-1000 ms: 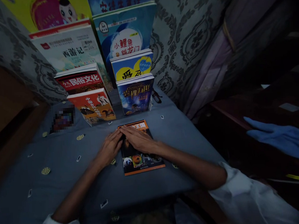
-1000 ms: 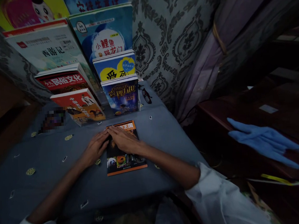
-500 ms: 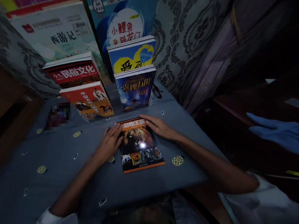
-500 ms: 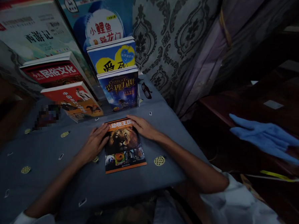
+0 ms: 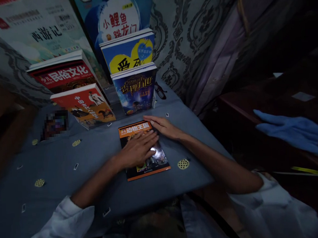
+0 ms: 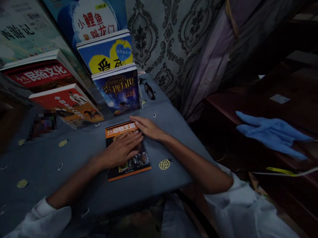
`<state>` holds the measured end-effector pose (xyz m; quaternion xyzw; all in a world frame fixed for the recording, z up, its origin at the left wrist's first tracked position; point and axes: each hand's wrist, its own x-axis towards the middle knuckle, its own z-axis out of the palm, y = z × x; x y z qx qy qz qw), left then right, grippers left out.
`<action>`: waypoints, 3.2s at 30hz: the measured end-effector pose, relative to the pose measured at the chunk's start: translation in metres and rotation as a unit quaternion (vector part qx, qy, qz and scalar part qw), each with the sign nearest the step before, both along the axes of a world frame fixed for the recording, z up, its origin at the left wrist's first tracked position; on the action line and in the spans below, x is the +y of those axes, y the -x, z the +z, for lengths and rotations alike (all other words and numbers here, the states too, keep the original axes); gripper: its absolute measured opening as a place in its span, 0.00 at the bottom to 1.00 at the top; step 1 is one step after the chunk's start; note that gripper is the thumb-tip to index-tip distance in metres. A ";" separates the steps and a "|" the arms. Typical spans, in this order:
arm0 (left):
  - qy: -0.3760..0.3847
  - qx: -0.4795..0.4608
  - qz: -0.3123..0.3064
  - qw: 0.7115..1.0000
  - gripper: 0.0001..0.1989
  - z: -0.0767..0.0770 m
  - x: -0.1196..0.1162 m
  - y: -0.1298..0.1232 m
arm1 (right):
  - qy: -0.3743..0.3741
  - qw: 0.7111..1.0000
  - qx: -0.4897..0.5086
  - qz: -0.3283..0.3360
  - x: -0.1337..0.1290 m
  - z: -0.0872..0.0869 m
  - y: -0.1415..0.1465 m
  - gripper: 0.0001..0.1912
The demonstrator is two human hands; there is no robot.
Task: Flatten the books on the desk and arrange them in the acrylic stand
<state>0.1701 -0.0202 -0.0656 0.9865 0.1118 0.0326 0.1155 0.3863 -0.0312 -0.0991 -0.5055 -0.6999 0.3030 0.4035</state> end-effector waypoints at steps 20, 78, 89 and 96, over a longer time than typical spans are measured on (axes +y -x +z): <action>0.056 -0.106 0.206 0.971 0.24 -0.013 0.032 0.062 | -0.058 0.964 -0.258 -0.009 -0.011 0.008 0.031 0.23; 0.014 -0.012 0.124 0.992 0.24 -0.006 0.051 -0.023 | -0.073 0.968 -0.239 -0.002 -0.107 0.000 0.040 0.28; -0.010 -0.003 0.050 0.999 0.26 -0.004 -0.016 0.000 | -0.054 0.987 -0.103 -0.108 -0.111 -0.005 0.033 0.29; -0.033 -0.027 -0.008 0.999 0.28 -0.005 -0.065 0.023 | -0.049 0.989 -0.099 -0.101 -0.109 -0.007 0.031 0.27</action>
